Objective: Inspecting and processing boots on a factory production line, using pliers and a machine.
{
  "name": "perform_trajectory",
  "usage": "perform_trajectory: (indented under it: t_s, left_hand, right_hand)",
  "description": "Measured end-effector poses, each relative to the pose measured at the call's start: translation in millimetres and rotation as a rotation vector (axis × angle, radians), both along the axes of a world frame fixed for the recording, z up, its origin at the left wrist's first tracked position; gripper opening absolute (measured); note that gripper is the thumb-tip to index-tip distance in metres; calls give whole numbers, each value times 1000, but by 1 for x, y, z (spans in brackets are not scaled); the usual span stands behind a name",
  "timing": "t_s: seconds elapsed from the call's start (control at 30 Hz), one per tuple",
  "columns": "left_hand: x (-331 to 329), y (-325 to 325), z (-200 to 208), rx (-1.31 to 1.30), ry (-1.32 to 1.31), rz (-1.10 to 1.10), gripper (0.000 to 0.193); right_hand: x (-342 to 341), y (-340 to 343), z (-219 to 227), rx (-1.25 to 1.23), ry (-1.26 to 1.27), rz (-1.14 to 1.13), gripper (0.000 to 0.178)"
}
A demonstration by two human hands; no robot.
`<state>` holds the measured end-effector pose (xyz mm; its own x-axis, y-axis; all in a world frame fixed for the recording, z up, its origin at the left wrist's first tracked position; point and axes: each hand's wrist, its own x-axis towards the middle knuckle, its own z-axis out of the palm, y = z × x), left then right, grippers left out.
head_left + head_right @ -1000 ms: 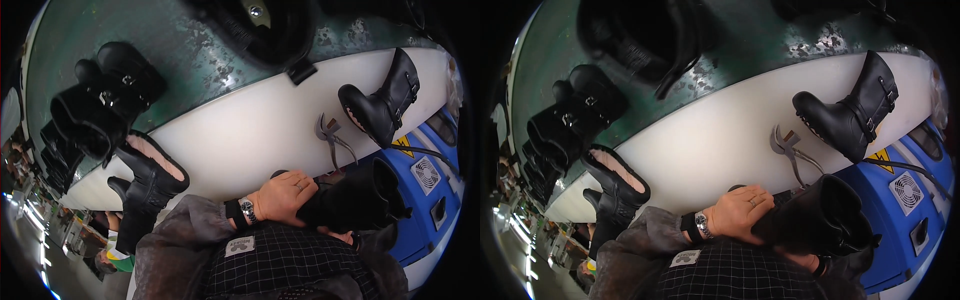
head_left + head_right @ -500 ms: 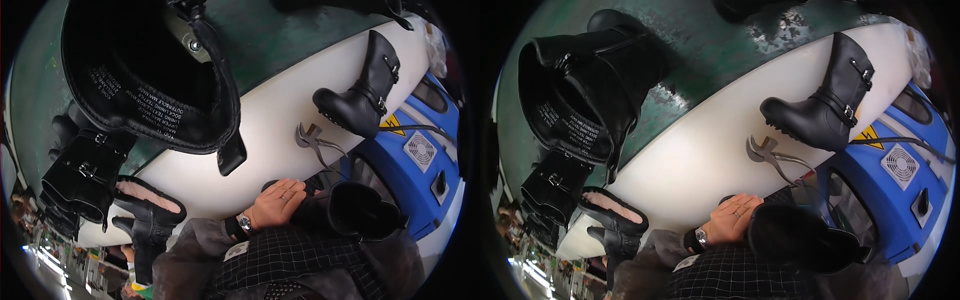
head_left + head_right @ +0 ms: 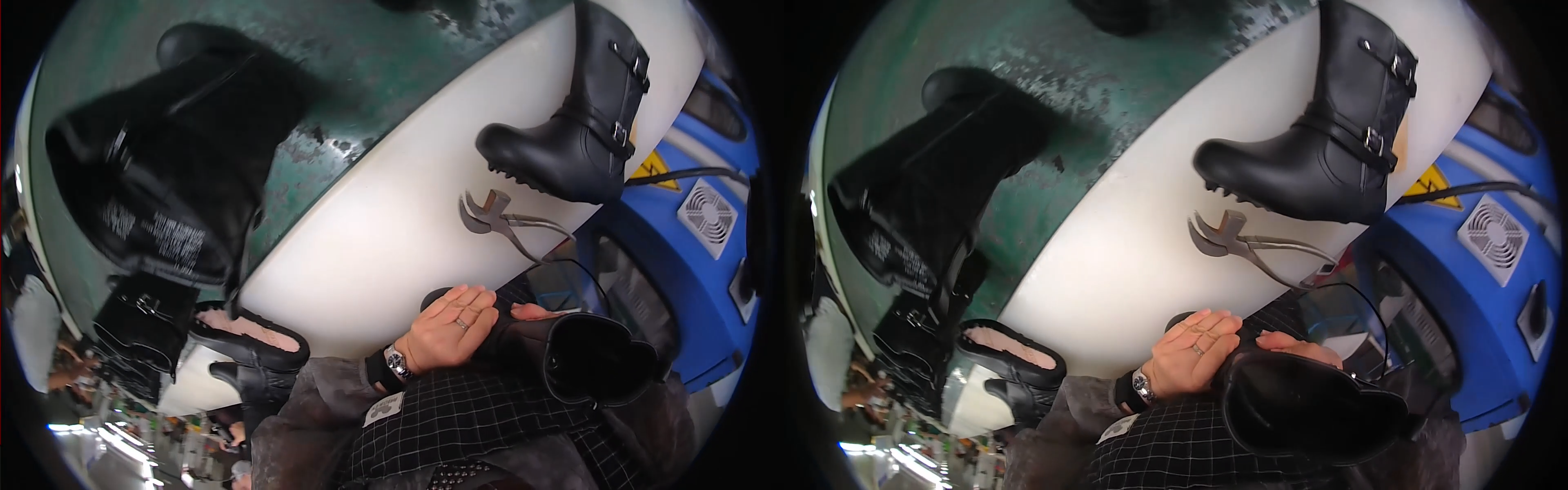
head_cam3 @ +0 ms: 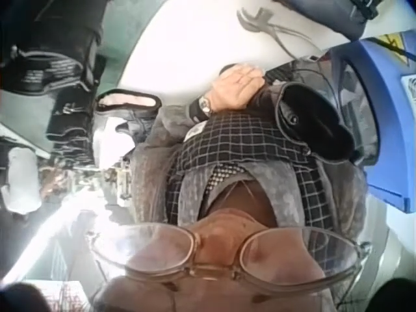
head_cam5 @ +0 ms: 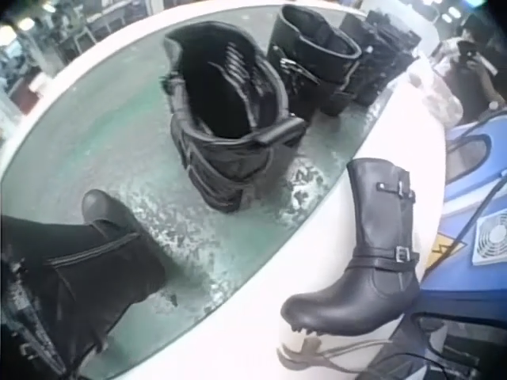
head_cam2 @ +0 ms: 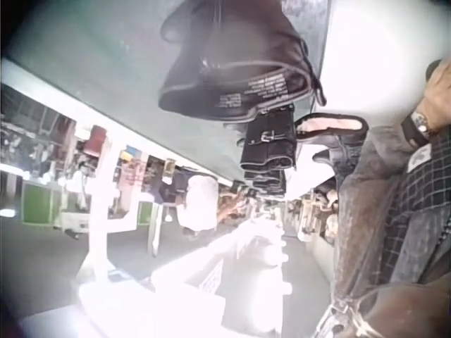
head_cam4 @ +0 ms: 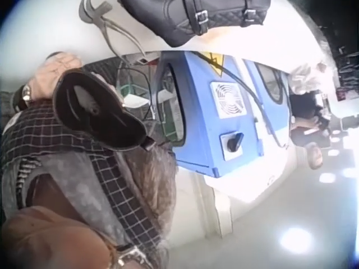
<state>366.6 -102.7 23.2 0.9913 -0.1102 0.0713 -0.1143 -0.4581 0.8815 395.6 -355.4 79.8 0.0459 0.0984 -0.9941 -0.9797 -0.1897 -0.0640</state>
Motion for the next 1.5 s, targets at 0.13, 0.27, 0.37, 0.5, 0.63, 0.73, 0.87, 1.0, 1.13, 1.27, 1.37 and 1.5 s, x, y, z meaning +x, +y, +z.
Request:
perform_trajectory:
  t_s: [0.13, 0.27, 0.37, 0.5, 0.63, 0.73, 0.87, 1.0, 1.13, 1.27, 1.37, 1.5]
  left_hand:
    - [8, 7, -1, 30, -15, -148, 11]
    - [9, 8, -3, 8, -41, -136, 12]
    - [6, 8, -3, -14, -36, -55, 14]
    - [-5, 5, -4, -5, -39, 112, 16]
    - [-16, -3, 1, -77, -90, 329, 41]
    - [-22, -5, 13, -125, -116, 476, 76]
    - [-29, 13, 26, -161, -123, 485, 69]
    - [-34, 40, 33, -80, -129, 408, 62]
    - [-38, 64, 51, -43, -68, 363, 59]
    - [-51, 112, 84, -64, 214, 234, 51]
    - [-92, 168, 107, -228, 191, 617, 36]
    - [-163, 238, 122, -278, -19, 1280, 21]
  right_hand:
    - [-21, 19, 6, 120, -298, -96, 23]
    - [-26, 33, 11, 155, -561, -139, 23]
    - [-20, 27, 10, 172, -566, -173, 26]
    - [2, 20, 8, 189, -545, 109, 34]
    - [40, 36, 14, 264, -574, 509, 43]
    - [62, 50, 25, 382, -621, 780, 49]
    - [60, 72, 31, 501, -854, 660, 64]
    - [45, 103, 26, 633, -1092, 643, 61]
    - [40, 129, 25, 626, -1405, 713, 55]
    - [31, 142, 0, 509, -1705, 1193, 48]
    - [21, 136, -40, 440, -1855, 1283, 47]
    - [25, 114, -73, 270, -2017, 1590, 39]
